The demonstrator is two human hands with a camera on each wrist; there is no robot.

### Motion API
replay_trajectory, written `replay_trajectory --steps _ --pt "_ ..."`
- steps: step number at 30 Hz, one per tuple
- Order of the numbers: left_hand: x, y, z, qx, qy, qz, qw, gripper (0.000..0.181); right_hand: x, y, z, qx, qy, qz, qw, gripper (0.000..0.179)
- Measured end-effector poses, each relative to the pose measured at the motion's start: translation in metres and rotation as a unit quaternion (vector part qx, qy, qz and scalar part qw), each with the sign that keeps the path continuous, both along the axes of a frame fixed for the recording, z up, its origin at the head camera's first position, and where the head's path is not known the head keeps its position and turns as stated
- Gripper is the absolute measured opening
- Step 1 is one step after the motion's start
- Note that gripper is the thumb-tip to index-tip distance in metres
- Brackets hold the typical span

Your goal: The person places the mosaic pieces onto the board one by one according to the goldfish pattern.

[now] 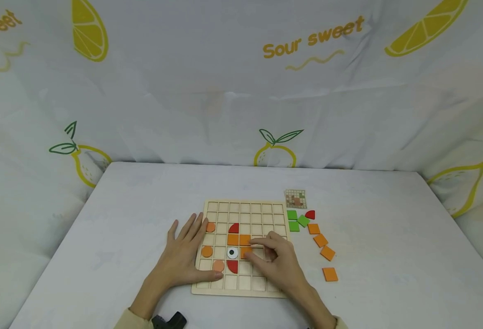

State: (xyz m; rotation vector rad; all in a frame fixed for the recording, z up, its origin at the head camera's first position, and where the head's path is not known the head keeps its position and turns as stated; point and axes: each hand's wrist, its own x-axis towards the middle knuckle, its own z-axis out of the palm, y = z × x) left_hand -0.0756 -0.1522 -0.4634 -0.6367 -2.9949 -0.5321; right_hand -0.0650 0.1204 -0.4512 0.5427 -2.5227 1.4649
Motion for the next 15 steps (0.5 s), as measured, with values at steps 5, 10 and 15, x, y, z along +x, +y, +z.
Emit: replay_trajectory --steps 5,10,15 --pt "0.0 0.0 0.002 0.004 -0.001 0.0 1.0 0.133 0.0 -0.001 0.008 0.042 -0.069 -0.02 0.9966 0.029" --pt "0.0 0.0 0.001 0.005 -0.001 -0.001 1.0 0.133 0.0 -0.002 0.012 0.07 -0.114 -0.02 0.9909 0.025" --pt "0.0 0.0 0.0 0.005 0.001 -0.001 1.0 0.135 0.0 -0.003 0.012 0.085 -0.115 -0.019 0.9896 0.021"
